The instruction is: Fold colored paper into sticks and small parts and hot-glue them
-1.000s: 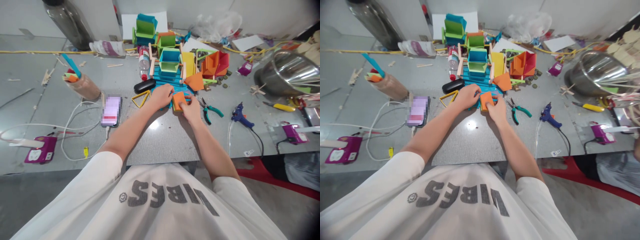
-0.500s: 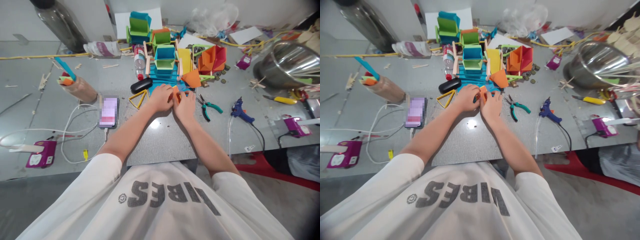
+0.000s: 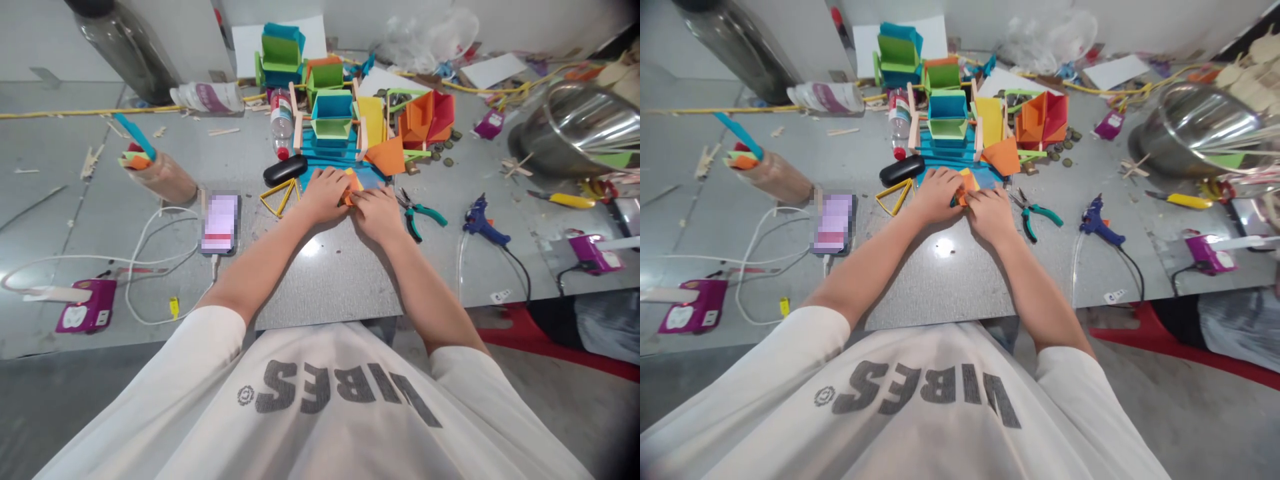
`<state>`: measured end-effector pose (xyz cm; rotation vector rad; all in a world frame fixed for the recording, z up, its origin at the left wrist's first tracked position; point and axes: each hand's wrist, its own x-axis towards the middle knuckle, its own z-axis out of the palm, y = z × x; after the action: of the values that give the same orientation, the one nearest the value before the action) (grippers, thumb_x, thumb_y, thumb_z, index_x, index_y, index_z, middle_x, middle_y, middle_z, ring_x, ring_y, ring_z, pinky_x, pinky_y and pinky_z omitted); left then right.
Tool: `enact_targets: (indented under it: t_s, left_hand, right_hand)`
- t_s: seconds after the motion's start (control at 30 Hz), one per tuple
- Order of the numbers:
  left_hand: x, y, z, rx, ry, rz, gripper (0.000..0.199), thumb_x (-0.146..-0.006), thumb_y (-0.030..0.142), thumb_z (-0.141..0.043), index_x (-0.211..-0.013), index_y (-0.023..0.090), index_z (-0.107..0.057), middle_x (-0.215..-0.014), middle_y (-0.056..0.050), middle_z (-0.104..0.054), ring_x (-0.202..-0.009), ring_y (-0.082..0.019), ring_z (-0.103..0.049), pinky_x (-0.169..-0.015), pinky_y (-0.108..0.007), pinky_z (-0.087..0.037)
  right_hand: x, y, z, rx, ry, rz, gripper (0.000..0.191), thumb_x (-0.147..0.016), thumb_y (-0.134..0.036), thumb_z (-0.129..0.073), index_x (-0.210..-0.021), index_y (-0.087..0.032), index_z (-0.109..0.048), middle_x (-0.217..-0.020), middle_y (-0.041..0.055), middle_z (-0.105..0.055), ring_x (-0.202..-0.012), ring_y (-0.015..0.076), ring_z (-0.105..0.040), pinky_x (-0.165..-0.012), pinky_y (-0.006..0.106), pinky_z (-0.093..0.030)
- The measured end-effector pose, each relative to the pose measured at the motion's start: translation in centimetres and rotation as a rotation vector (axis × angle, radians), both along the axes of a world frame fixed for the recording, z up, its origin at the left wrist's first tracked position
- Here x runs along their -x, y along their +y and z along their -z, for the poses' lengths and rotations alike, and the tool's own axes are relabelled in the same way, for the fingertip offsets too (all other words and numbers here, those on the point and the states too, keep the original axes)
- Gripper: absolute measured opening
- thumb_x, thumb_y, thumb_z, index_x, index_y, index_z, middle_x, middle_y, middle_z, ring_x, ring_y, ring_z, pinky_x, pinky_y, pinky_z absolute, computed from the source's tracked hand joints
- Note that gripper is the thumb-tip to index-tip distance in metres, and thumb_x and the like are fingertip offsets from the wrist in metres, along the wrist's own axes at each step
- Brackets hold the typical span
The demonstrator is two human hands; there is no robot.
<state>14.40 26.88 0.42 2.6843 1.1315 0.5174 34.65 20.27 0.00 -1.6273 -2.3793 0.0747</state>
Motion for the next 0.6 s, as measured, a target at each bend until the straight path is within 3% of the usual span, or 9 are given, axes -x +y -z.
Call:
enact_targets:
  t_s: [0.23, 0.4, 0.5, 0.6]
  left_hand:
    - [-0.3, -0.6, -0.3, 0.009, 0.008, -0.012, 0.049, -0.097, 0.051, -0.082, -0.131, 0.018, -0.071, -0.148, -0.023, -0.07, -0.141, -0.046, -0.055, -0.115, -0.058, -0.037]
    - [-0.7, -0.3, 0.1, 0.023, 0.008, 0.002, 0.044, -0.099, 0.047, -0.082, -0.131, 0.018, -0.073, -0.151, -0.023, -0.068, -0.145, -0.045, -0.054, -0.121, -0.058, -0.035]
    - [-0.4, -0.3, -0.5, 0.037, -0.075, 0.033, 0.068, -0.09, 0.048, -0.093, -0.145, 0.018, -0.068, -0.164, -0.024, -0.061, -0.156, -0.046, -0.049, -0.13, -0.061, -0.028]
    - [0.4, -1.4, -2.1, 0.087, -0.281, 0.108, 0.094, -0.083, 0.052, -0.097, -0.161, 0.02, -0.057, -0.175, -0.023, -0.052, -0.165, -0.043, -0.044, -0.135, -0.058, -0.027]
  right_hand:
    - [-2.2, -1.0, -0.9, -0.205, 0.15, 0.072, 0.028, -0.094, -0.025, -0.059, -0.106, -0.023, -0.084, -0.118, 0.0132, -0.087, -0.118, 0.0367, -0.078, -0.11, 0.054, -0.055]
    - [-3.8, -1.6, -2.4, -0.334, 0.352, 0.232, 0.022, -0.087, -0.025, -0.06, -0.099, -0.025, -0.079, -0.112, 0.0157, -0.082, -0.118, 0.0387, -0.075, -0.111, 0.059, -0.056]
    - [-4.2, -1.6, -2.7, -0.354, 0.517, 0.29, 0.022, -0.087, -0.027, -0.058, -0.096, -0.024, -0.077, -0.103, 0.0146, -0.078, -0.106, 0.0358, -0.075, -0.103, 0.057, -0.058]
    - [-3.8, -1.7, -3.1, -0.243, 0.717, 0.26, 0.018, -0.086, -0.032, -0.058, -0.089, -0.026, -0.075, -0.088, 0.0086, -0.072, -0.088, 0.0293, -0.071, -0.09, 0.05, -0.059]
